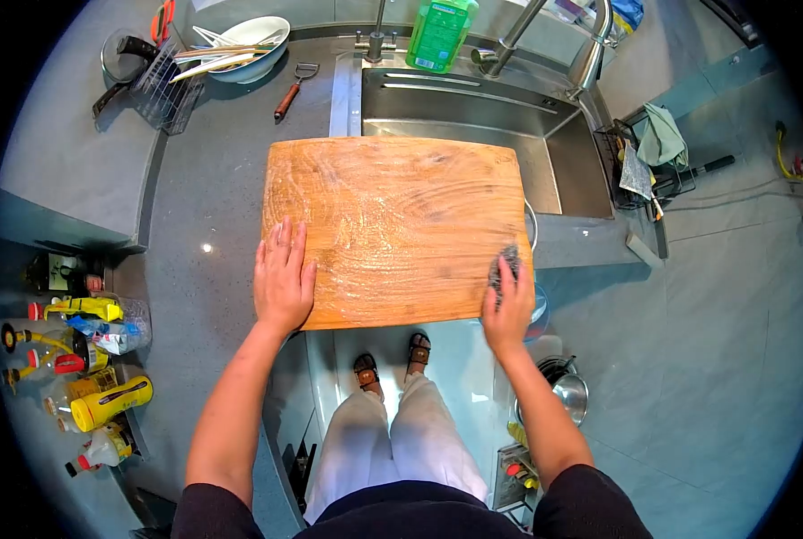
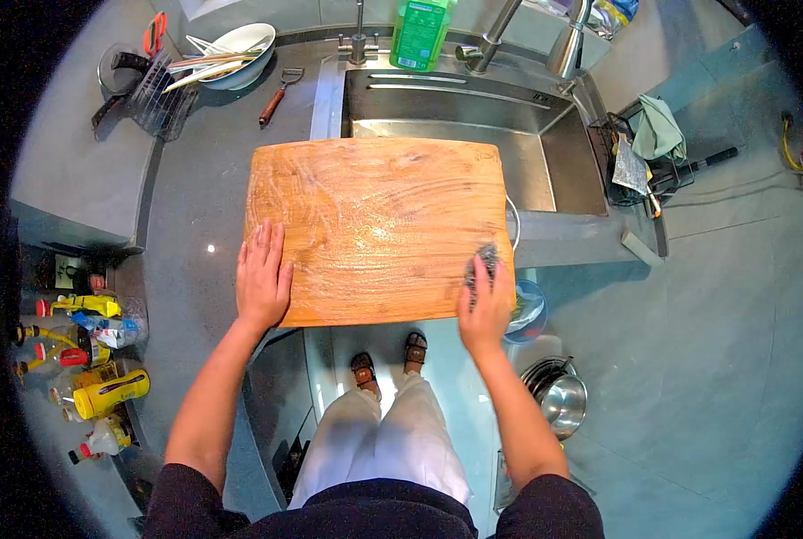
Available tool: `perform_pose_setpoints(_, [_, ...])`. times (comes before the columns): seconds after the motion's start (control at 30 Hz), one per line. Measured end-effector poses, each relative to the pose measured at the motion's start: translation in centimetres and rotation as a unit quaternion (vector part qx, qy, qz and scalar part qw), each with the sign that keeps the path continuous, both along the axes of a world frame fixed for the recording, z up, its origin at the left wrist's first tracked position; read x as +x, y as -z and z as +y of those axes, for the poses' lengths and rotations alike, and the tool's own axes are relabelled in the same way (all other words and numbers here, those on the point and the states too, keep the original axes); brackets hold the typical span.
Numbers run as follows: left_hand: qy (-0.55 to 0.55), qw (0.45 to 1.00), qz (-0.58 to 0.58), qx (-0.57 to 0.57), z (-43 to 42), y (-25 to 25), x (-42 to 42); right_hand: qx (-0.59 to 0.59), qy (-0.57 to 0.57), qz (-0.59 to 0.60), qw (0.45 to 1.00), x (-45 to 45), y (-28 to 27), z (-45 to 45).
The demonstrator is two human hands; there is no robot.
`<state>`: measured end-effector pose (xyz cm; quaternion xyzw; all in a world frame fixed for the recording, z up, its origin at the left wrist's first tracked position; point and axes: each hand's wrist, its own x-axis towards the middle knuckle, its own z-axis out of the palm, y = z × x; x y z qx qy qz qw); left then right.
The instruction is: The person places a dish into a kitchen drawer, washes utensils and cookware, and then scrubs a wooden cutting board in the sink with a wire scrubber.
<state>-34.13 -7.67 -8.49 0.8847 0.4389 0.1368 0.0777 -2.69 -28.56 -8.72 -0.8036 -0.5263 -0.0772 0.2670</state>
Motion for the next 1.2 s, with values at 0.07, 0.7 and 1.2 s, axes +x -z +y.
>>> perform_pose_setpoints(0.07, [-0.003,1.0,0.001,0.006,0.0,0.0,0.1,0.007,0.014,-0.033,0.999,-3.7,0.9,2.4])
perform_pose_setpoints(0.7, [-0.004,1.0,0.003,-0.007,0.0,-0.2,0.1,-0.032,-0.064,0.048,0.996,-9.2,1.4,6.9])
perform_pose_setpoints(1.2, [-0.024,0.998,-0.032,-0.053,0.4,-0.8,0.2,0.049,-0.035,0.051,0.997,-4.9,0.5,19.1])
